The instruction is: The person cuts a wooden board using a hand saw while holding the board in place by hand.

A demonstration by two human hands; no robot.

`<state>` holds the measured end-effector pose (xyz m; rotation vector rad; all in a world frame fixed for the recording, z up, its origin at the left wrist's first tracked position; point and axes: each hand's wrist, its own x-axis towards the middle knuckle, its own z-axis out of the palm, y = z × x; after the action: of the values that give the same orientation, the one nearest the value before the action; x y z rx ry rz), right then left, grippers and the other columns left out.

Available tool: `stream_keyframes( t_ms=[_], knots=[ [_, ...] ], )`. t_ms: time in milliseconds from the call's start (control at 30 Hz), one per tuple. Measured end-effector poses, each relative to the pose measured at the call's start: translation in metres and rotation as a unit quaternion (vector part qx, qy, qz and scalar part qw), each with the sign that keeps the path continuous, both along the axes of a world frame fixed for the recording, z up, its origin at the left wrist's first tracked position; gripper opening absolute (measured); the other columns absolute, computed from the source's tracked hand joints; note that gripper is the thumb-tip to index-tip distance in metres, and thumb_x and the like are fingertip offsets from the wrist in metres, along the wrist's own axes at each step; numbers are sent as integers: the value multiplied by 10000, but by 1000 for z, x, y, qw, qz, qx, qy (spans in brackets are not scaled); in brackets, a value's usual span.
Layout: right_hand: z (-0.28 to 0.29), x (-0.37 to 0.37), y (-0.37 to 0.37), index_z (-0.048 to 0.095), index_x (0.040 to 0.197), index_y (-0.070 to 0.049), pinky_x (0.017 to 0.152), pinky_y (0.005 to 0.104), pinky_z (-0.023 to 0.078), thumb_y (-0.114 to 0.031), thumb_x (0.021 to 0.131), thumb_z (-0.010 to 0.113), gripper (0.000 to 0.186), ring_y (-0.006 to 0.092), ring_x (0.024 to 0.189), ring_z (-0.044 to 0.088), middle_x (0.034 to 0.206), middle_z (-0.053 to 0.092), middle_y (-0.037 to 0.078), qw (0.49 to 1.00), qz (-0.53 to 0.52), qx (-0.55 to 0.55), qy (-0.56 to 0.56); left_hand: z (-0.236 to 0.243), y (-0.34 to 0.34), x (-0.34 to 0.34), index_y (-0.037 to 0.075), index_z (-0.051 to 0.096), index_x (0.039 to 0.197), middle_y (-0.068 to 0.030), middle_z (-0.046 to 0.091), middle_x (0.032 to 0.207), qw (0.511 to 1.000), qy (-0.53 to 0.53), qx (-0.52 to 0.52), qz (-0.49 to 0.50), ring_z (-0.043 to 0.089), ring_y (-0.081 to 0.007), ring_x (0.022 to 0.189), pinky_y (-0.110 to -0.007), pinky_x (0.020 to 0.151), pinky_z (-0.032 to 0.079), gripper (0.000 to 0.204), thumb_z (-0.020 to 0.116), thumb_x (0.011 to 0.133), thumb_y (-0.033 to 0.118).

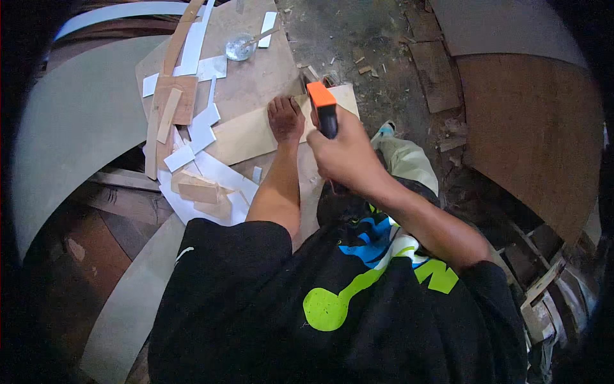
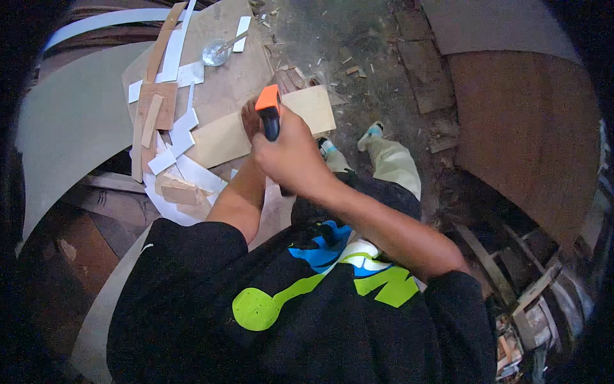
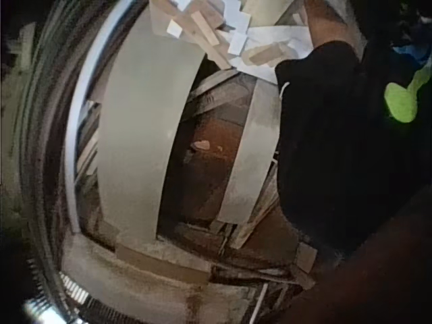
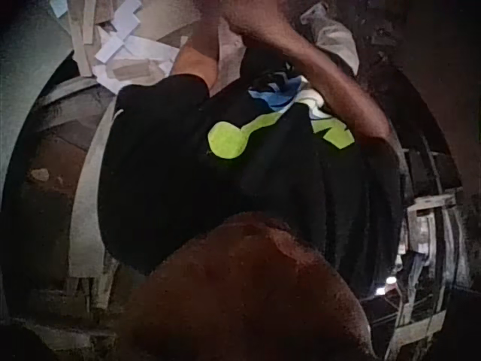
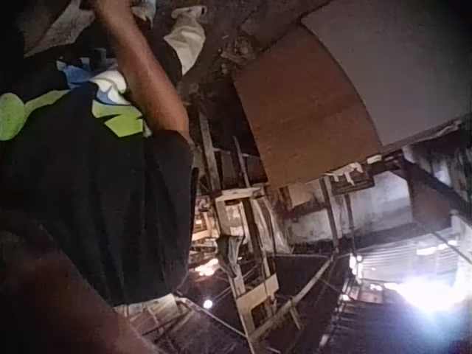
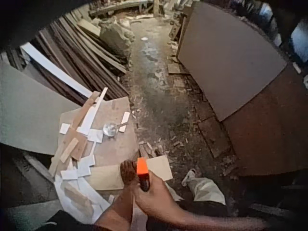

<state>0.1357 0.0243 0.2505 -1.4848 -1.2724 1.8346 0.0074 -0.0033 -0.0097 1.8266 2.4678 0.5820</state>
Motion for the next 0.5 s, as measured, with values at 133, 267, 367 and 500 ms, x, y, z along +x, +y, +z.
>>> stream_keyframes(
  t_ms=[133, 267, 367, 500],
  knots=[
    [-48, -3, -7, 466, 770, -33, 430, 313, 375, -90, 763, 538, 92, 128, 472, 467, 571, 437, 23, 997, 16, 37, -60, 3, -7, -4, 38, 511, 882, -110, 513, 883, 999, 52, 13, 9, 498, -276, 898, -389, 838, 406, 145, 472, 868, 177],
    [-94, -27, 23, 485, 771, 24, 568, 366, 431, -132, 750, 555, 172, 183, 594, 520, 582, 468, 66, 986, 8, 98, -139, 4, 5, 11, 43, 520, 889, -110, 516, 894, 997, 2, -51, -59, 491, -274, 877, -390, 825, 405, 140, 476, 865, 174],
    [-64, -15, 6, 556, 866, 34, 658, 392, 460, -150, 733, 561, 228, 353, 734, 609, 780, 608, 232, 996, 17, 40, -81, 8, -6, -7, 50, 522, 887, -108, 510, 905, 997, 70, 5, -19, 486, -276, 887, -385, 826, 399, 139, 476, 863, 180],
    [-58, -10, 7, 412, 775, -71, 356, 279, 342, -55, 782, 511, 100, 96, 392, 430, 533, 412, 4, 999, -2, 14, -37, 6, -4, 3, 52, 515, 883, -112, 506, 904, 999, 36, 12, -1, 481, -286, 882, -387, 822, 399, 140, 478, 860, 185]
  ],
)
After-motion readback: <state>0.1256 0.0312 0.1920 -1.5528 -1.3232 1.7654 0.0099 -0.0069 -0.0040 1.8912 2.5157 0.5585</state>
